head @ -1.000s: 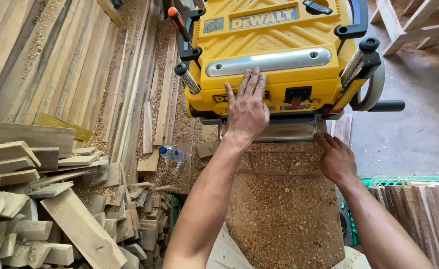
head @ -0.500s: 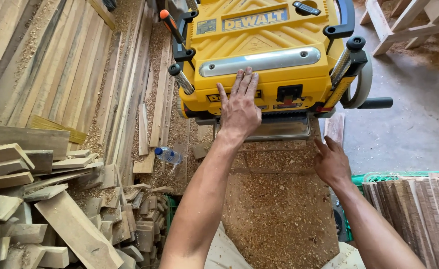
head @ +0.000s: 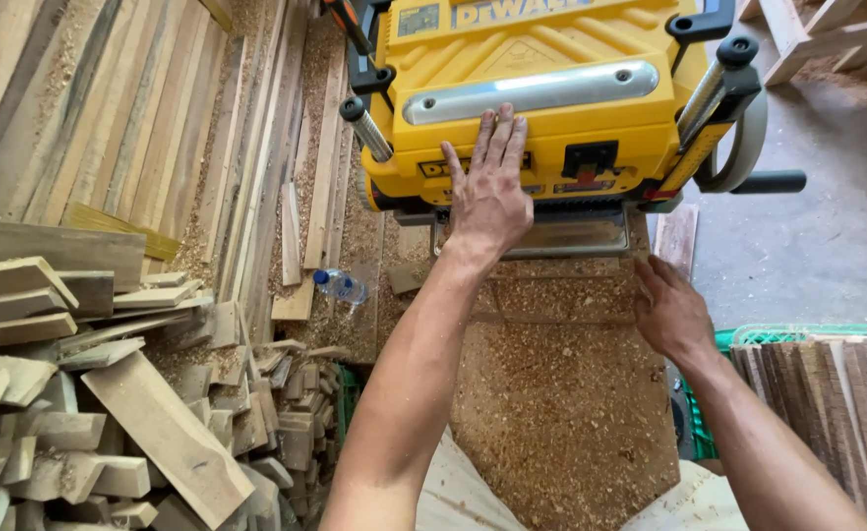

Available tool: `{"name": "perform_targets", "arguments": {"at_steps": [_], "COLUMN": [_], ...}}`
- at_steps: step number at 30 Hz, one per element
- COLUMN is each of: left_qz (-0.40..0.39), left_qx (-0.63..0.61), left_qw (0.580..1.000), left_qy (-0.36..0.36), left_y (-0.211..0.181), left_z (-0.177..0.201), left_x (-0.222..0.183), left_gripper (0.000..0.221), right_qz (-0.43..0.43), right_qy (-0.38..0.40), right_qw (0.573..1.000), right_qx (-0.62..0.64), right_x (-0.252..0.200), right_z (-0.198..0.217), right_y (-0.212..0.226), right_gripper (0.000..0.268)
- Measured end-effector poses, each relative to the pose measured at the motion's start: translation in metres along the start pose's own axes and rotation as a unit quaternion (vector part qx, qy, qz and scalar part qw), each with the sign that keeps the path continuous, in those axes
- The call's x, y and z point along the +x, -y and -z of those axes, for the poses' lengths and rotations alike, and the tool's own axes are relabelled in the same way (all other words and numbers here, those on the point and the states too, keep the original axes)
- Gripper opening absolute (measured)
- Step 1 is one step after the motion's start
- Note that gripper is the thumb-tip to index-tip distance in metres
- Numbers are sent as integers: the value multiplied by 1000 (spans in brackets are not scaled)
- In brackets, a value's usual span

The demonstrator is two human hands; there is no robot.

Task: Feeding wooden boards into a thickness planer to smooth and level their surfaces.

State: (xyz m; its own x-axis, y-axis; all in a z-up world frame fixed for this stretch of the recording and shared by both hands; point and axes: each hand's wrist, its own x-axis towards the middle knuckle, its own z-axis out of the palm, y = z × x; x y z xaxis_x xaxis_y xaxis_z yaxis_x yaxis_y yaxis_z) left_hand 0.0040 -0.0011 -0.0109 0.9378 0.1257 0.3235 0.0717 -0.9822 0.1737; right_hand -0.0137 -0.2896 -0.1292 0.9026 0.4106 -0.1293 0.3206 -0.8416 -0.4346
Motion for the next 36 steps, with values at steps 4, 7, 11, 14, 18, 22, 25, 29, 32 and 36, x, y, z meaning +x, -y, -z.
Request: {"name": "perform_targets", "arguments": {"at_steps": [4, 7, 11, 14, 18, 22, 25, 29, 32, 36], "left_qz": [2, 1, -4, -6, 0, -71, -80, -51, -35, -120], "left_qx": [29, 17, 23, 21, -10, -73, -73, -302, -470, -609], "left_qw": [999, 1000, 1000, 1000, 1000, 988, 989, 949, 856, 754], "left_qy": [18, 16, 3, 0, -17, -117, -104, 76, 212, 215], "left_y": [-3, -3, 0, 2, -13, -52, -100, -207, -297, -407], "left_z": [7, 7, 3, 6, 1, -41, -56, -78, -86, -58], "left_x": [-3, -3, -3, -4, -10, -29, -61, -100, -129, -155], "left_gripper": [87, 89, 89, 88, 92, 95, 88, 70, 55, 36], "right_qz": [-20, -17, -39, -37, 124, 9, -2, -79, -99, -106], "right_qy": [31, 41, 61, 48, -83, -181, -243, -298, -362, -532], "right_qw": [997, 997, 995, 994, 985, 974, 957, 933, 912, 840], "right_qx": [70, 63, 72, 89, 89, 135, 155, 186, 167, 25], "right_x": [6, 5, -1, -6, 1, -43, -76, -129, -175, -247], "right_z": [9, 7, 5, -11, -106, -75, -23, 60, 113, 177], "right_y": [14, 19, 22, 5, -102, -106, -94, -93, -103, -136], "right_gripper": [64, 63, 63, 63, 42, 45, 39, 36, 32, 25]}}
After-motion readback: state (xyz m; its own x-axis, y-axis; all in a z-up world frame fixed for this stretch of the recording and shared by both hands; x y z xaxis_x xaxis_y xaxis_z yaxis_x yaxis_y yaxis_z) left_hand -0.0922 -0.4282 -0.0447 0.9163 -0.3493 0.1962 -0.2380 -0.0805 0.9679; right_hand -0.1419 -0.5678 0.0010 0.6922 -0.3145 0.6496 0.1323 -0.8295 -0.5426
